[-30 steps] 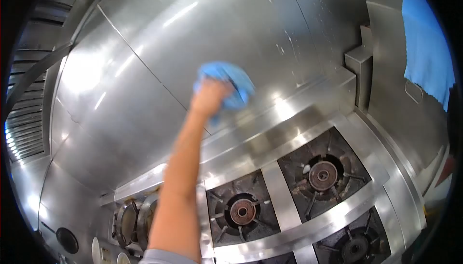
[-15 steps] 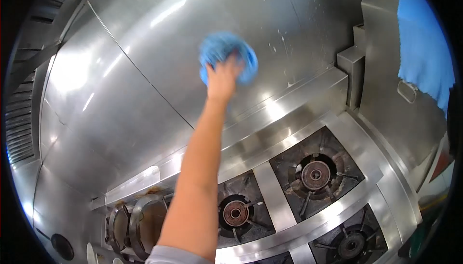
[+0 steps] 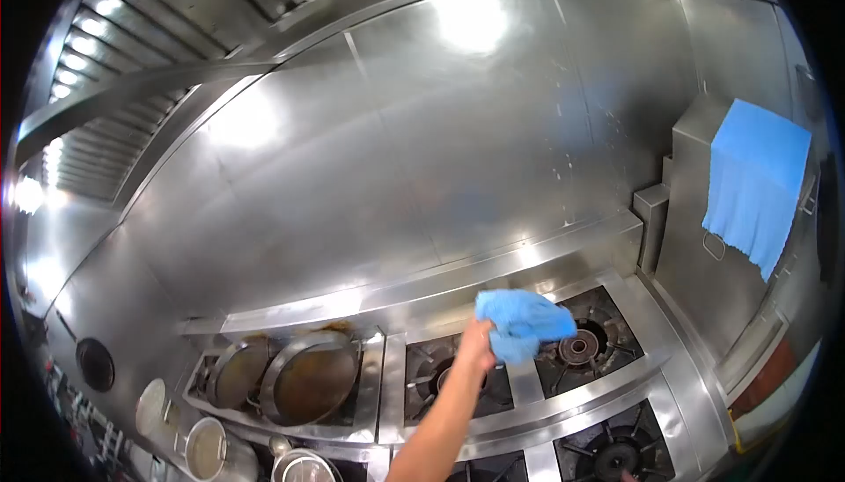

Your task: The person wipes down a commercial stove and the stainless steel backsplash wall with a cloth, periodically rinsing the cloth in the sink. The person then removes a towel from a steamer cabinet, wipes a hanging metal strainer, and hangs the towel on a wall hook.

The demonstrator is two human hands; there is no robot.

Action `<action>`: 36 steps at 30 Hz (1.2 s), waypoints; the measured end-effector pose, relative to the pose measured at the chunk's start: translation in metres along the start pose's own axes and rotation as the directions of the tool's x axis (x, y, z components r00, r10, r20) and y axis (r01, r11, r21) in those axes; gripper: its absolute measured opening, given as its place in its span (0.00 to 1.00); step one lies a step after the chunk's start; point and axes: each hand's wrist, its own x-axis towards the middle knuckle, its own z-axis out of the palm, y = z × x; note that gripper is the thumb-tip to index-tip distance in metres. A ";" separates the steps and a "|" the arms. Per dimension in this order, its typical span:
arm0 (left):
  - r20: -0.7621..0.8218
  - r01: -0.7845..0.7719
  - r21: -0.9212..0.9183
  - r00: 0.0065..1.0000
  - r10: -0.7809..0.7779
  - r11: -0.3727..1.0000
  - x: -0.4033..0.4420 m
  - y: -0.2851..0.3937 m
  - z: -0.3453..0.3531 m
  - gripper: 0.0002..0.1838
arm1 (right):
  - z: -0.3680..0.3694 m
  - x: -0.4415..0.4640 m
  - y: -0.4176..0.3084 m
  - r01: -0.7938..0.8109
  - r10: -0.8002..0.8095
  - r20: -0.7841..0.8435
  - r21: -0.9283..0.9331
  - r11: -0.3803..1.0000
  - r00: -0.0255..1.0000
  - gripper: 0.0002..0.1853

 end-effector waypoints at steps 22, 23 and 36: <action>-0.227 0.043 0.363 0.973 0.043 0.931 -0.461 -0.147 -0.004 0.39 | 0.093 -0.037 -0.034 0.035 -0.200 0.209 0.603 0.797 0.957 0.22; -0.193 0.019 0.308 0.980 0.043 0.951 -0.478 -0.149 0.002 0.38 | 0.092 -0.038 -0.022 0.121 -0.276 0.250 0.500 0.857 0.928 0.21; -0.514 -0.102 -0.324 0.854 -0.085 0.940 -0.515 -0.176 0.044 0.27 | 0.045 -0.083 -0.008 0.443 0.040 0.692 -0.505 0.741 0.721 0.51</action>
